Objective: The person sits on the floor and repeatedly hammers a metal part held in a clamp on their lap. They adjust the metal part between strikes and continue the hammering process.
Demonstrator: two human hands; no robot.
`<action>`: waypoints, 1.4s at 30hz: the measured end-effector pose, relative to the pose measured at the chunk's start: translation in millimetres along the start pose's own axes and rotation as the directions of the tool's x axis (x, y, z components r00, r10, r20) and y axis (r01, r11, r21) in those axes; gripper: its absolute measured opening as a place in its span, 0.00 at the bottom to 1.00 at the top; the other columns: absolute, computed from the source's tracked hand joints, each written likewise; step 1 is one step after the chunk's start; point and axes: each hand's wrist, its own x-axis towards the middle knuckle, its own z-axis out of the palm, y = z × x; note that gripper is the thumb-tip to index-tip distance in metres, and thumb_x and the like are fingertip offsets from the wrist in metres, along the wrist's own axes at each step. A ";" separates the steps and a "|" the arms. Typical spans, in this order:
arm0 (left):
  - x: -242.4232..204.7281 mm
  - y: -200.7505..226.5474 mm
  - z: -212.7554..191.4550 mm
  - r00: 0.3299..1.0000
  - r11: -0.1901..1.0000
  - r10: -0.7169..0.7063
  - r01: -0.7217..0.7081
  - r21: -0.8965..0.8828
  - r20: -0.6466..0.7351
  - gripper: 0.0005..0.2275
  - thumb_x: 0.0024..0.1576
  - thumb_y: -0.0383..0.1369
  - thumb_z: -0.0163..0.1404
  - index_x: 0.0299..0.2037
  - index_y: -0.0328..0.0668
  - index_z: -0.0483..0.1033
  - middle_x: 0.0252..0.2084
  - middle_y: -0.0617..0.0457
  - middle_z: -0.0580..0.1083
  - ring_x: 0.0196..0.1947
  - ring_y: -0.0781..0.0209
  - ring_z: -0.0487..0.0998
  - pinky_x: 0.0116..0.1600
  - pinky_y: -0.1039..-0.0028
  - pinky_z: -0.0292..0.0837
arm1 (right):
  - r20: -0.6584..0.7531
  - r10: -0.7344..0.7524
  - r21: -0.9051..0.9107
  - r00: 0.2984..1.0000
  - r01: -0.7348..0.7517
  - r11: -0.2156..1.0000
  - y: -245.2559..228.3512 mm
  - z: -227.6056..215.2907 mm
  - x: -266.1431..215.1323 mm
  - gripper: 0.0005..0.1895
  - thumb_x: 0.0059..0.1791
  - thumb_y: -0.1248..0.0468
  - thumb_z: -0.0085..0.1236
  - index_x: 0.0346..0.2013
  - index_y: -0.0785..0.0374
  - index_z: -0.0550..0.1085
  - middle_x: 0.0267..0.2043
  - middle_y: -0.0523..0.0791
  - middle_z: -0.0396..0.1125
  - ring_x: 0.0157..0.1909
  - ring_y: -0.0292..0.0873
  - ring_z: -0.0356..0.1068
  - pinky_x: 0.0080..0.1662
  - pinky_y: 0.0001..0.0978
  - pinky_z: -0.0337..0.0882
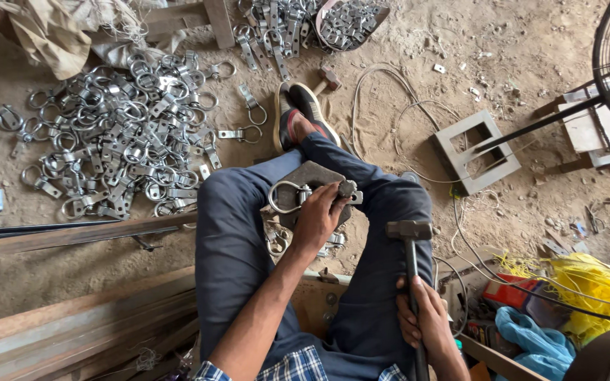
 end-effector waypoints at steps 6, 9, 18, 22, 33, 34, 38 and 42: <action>0.3 -4.0 1.4 0.999 1.000 -0.025 0.025 0.006 0.035 0.12 0.64 0.33 0.53 0.53 0.34 0.74 0.45 0.39 0.78 0.45 0.43 0.82 0.47 0.59 0.78 | -0.020 0.027 -0.023 0.999 -0.027 0.999 -0.9 0.2 1.7 0.24 0.58 0.50 0.34 0.45 0.67 0.70 0.13 0.41 0.48 0.08 0.34 0.45 0.11 0.28 0.50; 0.6 -4.3 1.4 0.999 1.000 -0.020 0.020 0.015 0.033 0.12 0.64 0.33 0.53 0.53 0.33 0.74 0.45 0.39 0.78 0.45 0.43 0.82 0.47 0.59 0.78 | -0.023 0.027 -0.021 0.999 -0.027 0.999 -1.1 0.5 0.9 0.24 0.58 0.50 0.34 0.45 0.67 0.70 0.13 0.41 0.48 0.08 0.33 0.44 0.11 0.27 0.50; 1.4 0.4 -0.7 0.998 0.999 -0.041 0.041 0.002 0.037 0.12 0.64 0.32 0.53 0.53 0.33 0.74 0.44 0.39 0.78 0.45 0.43 0.82 0.47 0.59 0.77 | -0.009 0.009 -0.036 1.000 -0.010 0.999 -0.1 0.1 0.5 0.24 0.58 0.49 0.35 0.45 0.67 0.70 0.13 0.40 0.47 0.08 0.33 0.44 0.11 0.27 0.50; 2.6 1.8 -1.8 1.000 1.000 -0.014 0.015 -0.017 0.024 0.11 0.64 0.32 0.53 0.53 0.33 0.75 0.45 0.39 0.78 0.46 0.43 0.82 0.48 0.59 0.77 | -0.002 -0.002 -0.027 1.000 0.002 1.000 1.8 -1.4 1.4 0.25 0.58 0.48 0.34 0.45 0.67 0.70 0.13 0.40 0.48 0.08 0.32 0.45 0.11 0.26 0.51; 0.4 -2.2 2.2 0.998 0.999 -0.044 0.045 -0.018 0.048 0.12 0.64 0.33 0.53 0.54 0.34 0.75 0.46 0.41 0.79 0.47 0.46 0.82 0.48 0.61 0.80 | 0.000 0.001 0.000 1.000 -0.001 1.000 4.6 -4.0 3.6 0.26 0.58 0.48 0.32 0.45 0.68 0.70 0.13 0.41 0.49 0.08 0.33 0.44 0.11 0.27 0.51; 0.0 -3.1 2.7 0.998 0.999 -0.039 0.040 -0.010 0.045 0.13 0.64 0.33 0.53 0.54 0.34 0.75 0.46 0.41 0.79 0.47 0.46 0.82 0.49 0.62 0.80 | -0.007 -0.005 -0.012 1.000 0.005 1.000 4.1 -3.2 3.2 0.27 0.58 0.48 0.32 0.45 0.68 0.71 0.13 0.41 0.48 0.08 0.33 0.44 0.11 0.27 0.51; -0.9 -5.0 3.4 0.998 0.999 -0.040 0.041 -0.002 0.045 0.13 0.64 0.33 0.53 0.54 0.34 0.75 0.46 0.41 0.79 0.47 0.47 0.83 0.49 0.62 0.80 | -0.027 0.009 -0.011 1.000 -0.009 1.000 0.7 -0.4 1.1 0.27 0.59 0.47 0.31 0.45 0.68 0.71 0.13 0.41 0.48 0.08 0.33 0.44 0.11 0.27 0.50; -0.1 -3.5 2.3 0.999 1.000 -0.019 0.019 0.011 0.036 0.12 0.64 0.33 0.53 0.54 0.34 0.75 0.46 0.40 0.79 0.48 0.46 0.82 0.49 0.62 0.80 | -0.036 0.024 0.000 0.999 -0.024 1.000 -1.3 1.6 -0.7 0.28 0.58 0.47 0.30 0.45 0.68 0.71 0.13 0.41 0.48 0.08 0.33 0.44 0.11 0.27 0.50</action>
